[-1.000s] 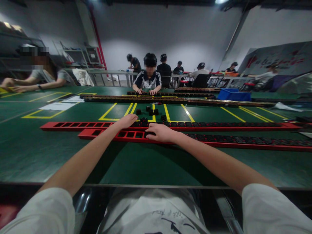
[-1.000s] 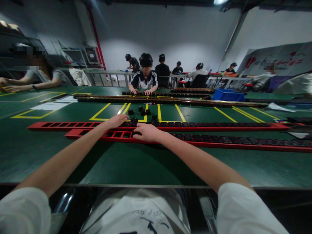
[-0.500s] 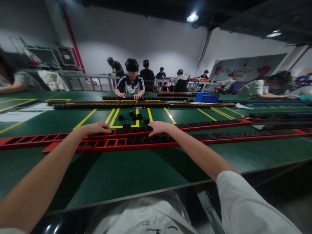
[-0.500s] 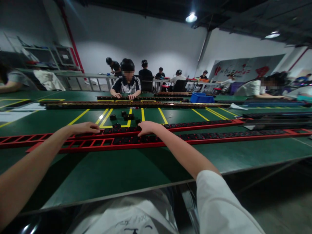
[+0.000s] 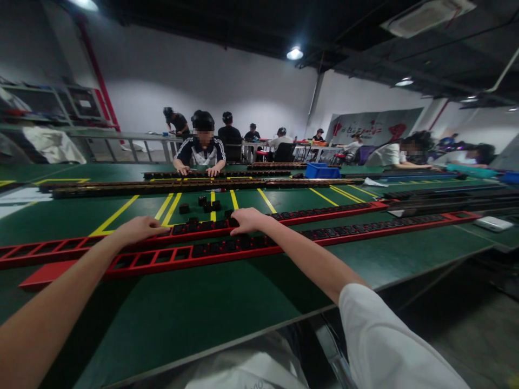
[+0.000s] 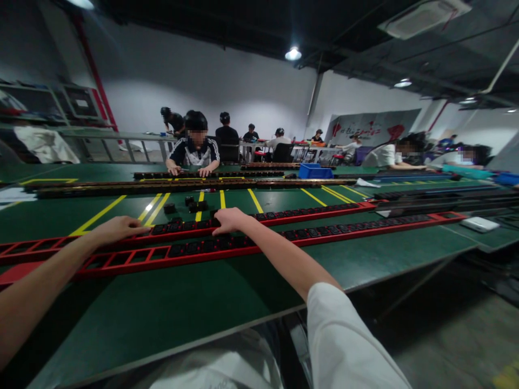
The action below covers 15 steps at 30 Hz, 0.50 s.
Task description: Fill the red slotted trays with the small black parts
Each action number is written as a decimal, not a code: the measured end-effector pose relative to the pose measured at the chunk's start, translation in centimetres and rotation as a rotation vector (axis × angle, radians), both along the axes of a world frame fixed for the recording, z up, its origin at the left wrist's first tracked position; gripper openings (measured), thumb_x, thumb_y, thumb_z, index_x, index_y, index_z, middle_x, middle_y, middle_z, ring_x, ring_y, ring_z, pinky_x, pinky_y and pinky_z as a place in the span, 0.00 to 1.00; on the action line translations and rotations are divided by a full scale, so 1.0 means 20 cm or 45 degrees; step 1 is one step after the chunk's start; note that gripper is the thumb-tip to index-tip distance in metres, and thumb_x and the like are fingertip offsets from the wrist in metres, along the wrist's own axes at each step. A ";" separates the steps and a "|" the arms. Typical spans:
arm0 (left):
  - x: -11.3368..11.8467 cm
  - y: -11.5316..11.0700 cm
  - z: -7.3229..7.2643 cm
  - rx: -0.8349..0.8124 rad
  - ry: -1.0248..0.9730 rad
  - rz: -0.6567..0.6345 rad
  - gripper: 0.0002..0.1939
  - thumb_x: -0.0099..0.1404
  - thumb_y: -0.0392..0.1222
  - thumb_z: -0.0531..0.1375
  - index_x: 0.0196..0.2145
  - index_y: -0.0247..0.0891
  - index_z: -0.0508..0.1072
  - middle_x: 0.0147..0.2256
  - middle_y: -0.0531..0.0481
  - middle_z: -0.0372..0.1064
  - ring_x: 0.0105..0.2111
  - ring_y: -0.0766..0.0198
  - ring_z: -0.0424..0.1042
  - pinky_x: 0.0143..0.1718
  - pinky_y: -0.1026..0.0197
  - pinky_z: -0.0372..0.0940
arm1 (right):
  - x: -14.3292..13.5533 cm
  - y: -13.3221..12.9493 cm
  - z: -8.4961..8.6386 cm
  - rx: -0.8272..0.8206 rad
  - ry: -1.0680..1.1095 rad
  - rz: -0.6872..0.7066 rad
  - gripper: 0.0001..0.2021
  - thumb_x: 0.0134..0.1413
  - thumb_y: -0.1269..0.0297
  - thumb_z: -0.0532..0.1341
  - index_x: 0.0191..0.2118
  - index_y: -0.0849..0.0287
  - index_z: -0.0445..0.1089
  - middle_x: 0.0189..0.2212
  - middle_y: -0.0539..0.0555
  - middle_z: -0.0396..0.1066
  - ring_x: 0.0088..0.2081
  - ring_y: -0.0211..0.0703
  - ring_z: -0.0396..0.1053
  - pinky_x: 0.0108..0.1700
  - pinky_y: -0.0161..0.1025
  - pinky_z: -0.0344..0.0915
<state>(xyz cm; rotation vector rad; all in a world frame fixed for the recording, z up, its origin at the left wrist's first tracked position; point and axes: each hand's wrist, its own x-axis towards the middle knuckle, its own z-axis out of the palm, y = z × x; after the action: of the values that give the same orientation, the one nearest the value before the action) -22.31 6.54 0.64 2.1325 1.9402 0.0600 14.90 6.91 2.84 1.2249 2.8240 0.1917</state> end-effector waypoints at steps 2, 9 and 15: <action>-0.02 0.01 0.00 -0.006 0.067 0.074 0.38 0.60 0.74 0.47 0.41 0.38 0.78 0.37 0.46 0.75 0.39 0.52 0.72 0.36 0.59 0.60 | 0.01 0.01 0.00 0.040 0.024 -0.013 0.27 0.53 0.42 0.65 0.47 0.61 0.72 0.48 0.61 0.75 0.47 0.56 0.74 0.38 0.41 0.69; -0.06 0.06 -0.06 0.155 -0.057 -0.287 0.36 0.53 0.68 0.55 0.45 0.33 0.73 0.45 0.41 0.73 0.45 0.52 0.70 0.46 0.61 0.62 | 0.09 0.07 0.01 -0.074 0.011 -0.109 0.28 0.50 0.42 0.65 0.48 0.60 0.73 0.49 0.61 0.75 0.47 0.56 0.74 0.40 0.40 0.68; -0.11 0.10 -0.12 0.222 0.011 -0.329 0.36 0.52 0.66 0.58 0.48 0.32 0.71 0.46 0.39 0.73 0.46 0.51 0.70 0.48 0.59 0.61 | 0.20 0.14 0.02 -0.198 0.024 -0.192 0.29 0.48 0.43 0.67 0.51 0.58 0.73 0.49 0.59 0.76 0.45 0.53 0.75 0.39 0.38 0.66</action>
<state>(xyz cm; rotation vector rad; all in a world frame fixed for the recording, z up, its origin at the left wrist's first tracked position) -24.55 8.63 -1.73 2.4824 1.7021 0.1766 18.84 9.77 3.32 1.4019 2.6868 -0.0464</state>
